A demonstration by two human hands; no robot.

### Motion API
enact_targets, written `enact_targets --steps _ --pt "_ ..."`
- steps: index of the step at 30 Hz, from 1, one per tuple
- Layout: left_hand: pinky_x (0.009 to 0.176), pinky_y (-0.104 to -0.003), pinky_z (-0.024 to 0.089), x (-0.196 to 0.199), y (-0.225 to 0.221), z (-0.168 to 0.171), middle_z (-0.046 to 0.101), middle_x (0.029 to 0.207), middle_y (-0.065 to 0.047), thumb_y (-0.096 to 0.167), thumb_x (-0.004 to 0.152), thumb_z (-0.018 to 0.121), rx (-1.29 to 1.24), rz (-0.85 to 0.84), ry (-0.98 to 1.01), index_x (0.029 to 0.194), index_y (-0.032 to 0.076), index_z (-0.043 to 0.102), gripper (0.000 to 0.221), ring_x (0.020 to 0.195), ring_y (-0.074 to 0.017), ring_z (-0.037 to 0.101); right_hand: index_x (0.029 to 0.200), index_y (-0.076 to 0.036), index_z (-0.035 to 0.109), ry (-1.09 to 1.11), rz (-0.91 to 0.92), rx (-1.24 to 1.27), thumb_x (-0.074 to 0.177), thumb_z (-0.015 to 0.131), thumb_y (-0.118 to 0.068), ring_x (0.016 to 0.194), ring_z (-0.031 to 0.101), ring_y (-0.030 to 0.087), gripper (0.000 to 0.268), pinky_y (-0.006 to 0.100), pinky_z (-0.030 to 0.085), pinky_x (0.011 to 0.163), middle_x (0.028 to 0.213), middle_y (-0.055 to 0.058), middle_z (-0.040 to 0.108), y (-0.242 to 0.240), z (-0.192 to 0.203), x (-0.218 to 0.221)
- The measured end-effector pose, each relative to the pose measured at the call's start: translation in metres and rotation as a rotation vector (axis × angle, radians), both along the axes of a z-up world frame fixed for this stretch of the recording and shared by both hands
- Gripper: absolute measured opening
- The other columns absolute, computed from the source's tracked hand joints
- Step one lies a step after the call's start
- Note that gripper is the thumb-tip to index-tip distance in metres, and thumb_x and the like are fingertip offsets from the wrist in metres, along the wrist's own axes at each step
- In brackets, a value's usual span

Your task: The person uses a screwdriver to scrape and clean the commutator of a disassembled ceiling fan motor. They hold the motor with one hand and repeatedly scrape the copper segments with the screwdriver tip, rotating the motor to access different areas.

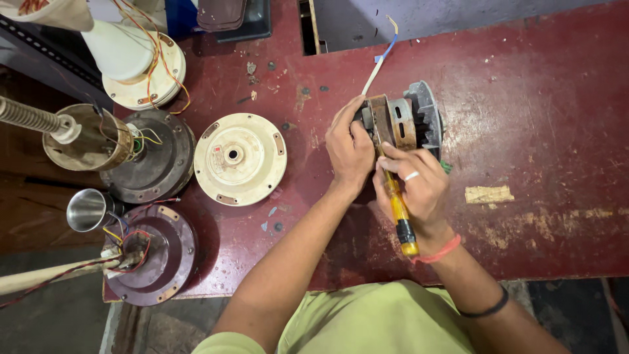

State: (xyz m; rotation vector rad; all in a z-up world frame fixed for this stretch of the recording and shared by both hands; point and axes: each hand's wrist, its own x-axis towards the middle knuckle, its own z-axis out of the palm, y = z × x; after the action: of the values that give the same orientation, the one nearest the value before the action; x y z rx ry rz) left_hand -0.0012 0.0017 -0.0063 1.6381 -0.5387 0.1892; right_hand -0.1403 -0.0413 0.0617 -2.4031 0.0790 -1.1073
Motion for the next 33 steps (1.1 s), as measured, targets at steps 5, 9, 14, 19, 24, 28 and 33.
enact_targets --steps 5,9,14,19,24,28,33 --pt "0.11 -0.042 0.051 0.002 -0.001 0.002 0.071 0.123 -0.022 0.001 0.09 0.043 0.006 0.002 -0.037 0.121 -0.003 0.068 0.041 0.12 -0.0362 0.068 0.095 -0.002 0.067 0.018 -0.043 -0.084 0.078 0.08 0.002 0.075 0.065 0.027 0.022 0.038 0.05 0.067 0.108 0.017 0.076 0.003 0.004 -0.005" --pt "0.109 -0.043 0.051 -0.001 0.001 0.001 0.072 0.122 -0.022 0.001 0.089 0.043 0.005 -0.008 -0.013 0.121 -0.003 0.069 0.041 0.119 -0.0367 0.069 0.098 -0.002 0.065 -0.015 -0.052 -0.062 0.085 0.08 0.001 0.081 0.065 0.027 0.019 0.038 0.051 0.073 0.113 0.016 0.075 0.001 -0.004 0.002" --pt "0.109 -0.043 0.051 0.0 0.001 0.005 0.072 0.122 -0.022 0.001 0.088 0.043 0.01 -0.007 -0.019 0.121 -0.003 0.069 0.042 0.119 -0.0369 0.069 0.097 -0.003 0.067 -0.03 -0.057 -0.051 0.084 0.08 0.002 0.071 0.062 0.023 0.018 0.036 0.047 0.066 0.111 0.015 0.076 0.001 -0.003 0.006" --pt "0.109 -0.043 0.051 0.0 0.001 0.005 0.072 0.122 -0.022 0.0 0.089 0.042 0.003 -0.016 -0.018 0.121 -0.003 0.069 0.042 0.119 -0.0368 0.069 0.098 -0.003 0.067 -0.031 -0.051 -0.063 0.082 0.08 0.0 0.07 0.062 0.024 0.02 0.036 0.045 0.064 0.111 0.015 0.076 0.0 0.001 0.006" --pt "0.108 -0.043 0.051 0.0 0.001 0.007 0.072 0.121 -0.023 -0.001 0.088 0.042 0.003 -0.03 0.001 0.121 -0.003 0.069 0.043 0.118 -0.0361 0.069 0.1 -0.003 0.069 -0.024 -0.075 -0.001 0.083 0.081 0.001 0.068 0.062 0.021 0.021 0.035 0.046 0.065 0.112 0.014 0.076 -0.003 -0.006 0.009" --pt "0.109 -0.043 0.051 0.001 0.001 0.006 0.072 0.121 -0.023 -0.003 0.088 0.041 0.0 -0.034 0.002 0.121 -0.003 0.069 0.043 0.119 -0.0361 0.07 0.098 -0.005 0.07 -0.025 -0.117 0.042 0.081 0.081 0.0 0.066 0.062 0.02 0.021 0.035 0.046 0.064 0.11 0.012 0.077 -0.002 -0.013 0.007" --pt "0.109 -0.042 0.051 0.001 0.002 0.004 0.072 0.122 -0.023 -0.003 0.089 0.041 0.005 -0.051 0.013 0.122 -0.004 0.069 0.043 0.12 -0.036 0.07 0.1 -0.004 0.069 -0.01 -0.12 0.052 0.081 0.081 -0.002 0.067 0.063 0.02 0.022 0.035 0.045 0.064 0.111 0.013 0.077 0.002 -0.012 0.003"
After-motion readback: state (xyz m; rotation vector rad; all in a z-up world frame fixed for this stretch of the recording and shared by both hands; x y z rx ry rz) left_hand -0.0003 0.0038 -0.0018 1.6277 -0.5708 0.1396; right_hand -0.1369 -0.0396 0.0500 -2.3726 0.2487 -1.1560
